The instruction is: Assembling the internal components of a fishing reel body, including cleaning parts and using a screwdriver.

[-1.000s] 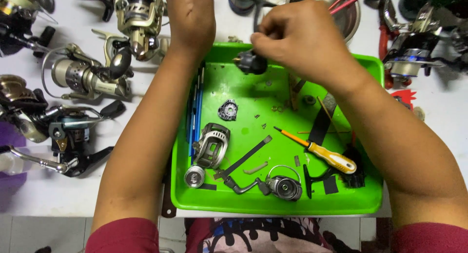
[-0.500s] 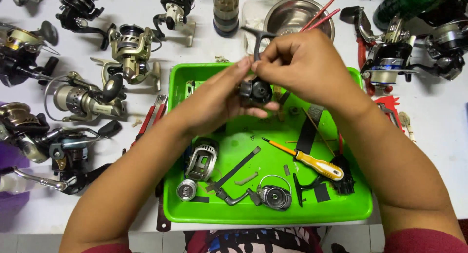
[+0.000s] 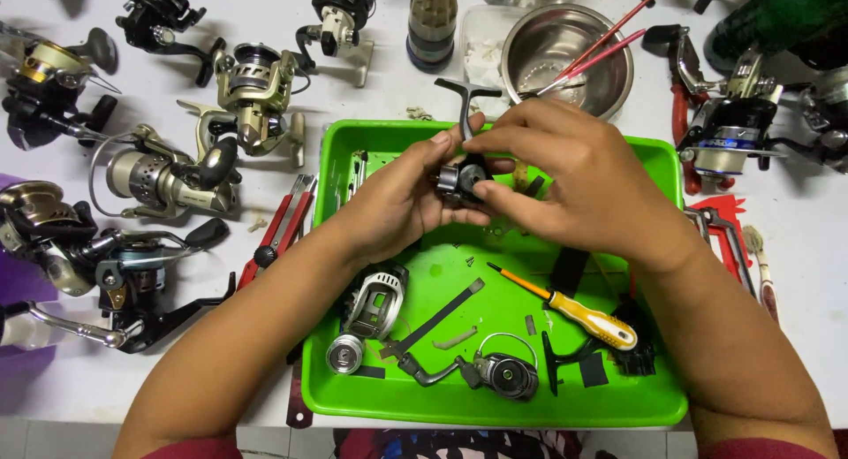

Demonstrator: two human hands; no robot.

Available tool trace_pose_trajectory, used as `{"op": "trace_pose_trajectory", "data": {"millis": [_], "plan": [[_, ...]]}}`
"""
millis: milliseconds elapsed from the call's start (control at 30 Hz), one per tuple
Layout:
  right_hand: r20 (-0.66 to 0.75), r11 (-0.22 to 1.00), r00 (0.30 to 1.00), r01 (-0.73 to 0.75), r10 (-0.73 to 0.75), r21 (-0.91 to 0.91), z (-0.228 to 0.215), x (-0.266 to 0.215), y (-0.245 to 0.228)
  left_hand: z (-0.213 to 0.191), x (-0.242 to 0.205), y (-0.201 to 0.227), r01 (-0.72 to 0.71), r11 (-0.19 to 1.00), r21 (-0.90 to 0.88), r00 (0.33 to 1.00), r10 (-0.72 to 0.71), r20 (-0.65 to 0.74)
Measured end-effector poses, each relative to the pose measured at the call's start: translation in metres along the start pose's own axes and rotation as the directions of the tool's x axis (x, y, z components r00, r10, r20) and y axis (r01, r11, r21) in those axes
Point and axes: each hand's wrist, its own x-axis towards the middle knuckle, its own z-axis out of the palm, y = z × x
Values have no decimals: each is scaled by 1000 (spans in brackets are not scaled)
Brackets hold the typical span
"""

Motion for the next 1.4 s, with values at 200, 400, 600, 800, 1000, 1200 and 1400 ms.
{"op": "trace_pose_trajectory", "data": {"millis": [200,400,600,800,1000,1200,1400], "plan": [[24,997,999,41,-40,-58,2,-2,1,3,-2,2,79,996,34,996,-77,-51],[31,991,998,50,-46,-124,2,-3,1,7,-1,6,119,989,85,991,-113,-73],[33,960,990,140,-136,-241,3,-4,2,15,-2,6,161,970,184,976,-129,-173],[9,954,983,179,-182,-239,5,-4,1,7,-2,2,134,966,223,989,-115,-96],[-3,959,982,181,-186,-217,6,-5,4,2,1,-1,130,971,201,987,-108,-118],[-46,965,986,150,-163,-215,7,-5,5,6,1,1,87,969,233,991,-60,-123],[-74,984,993,75,-88,-163,10,-7,13,3,2,0,-4,976,218,993,30,-117]]}}
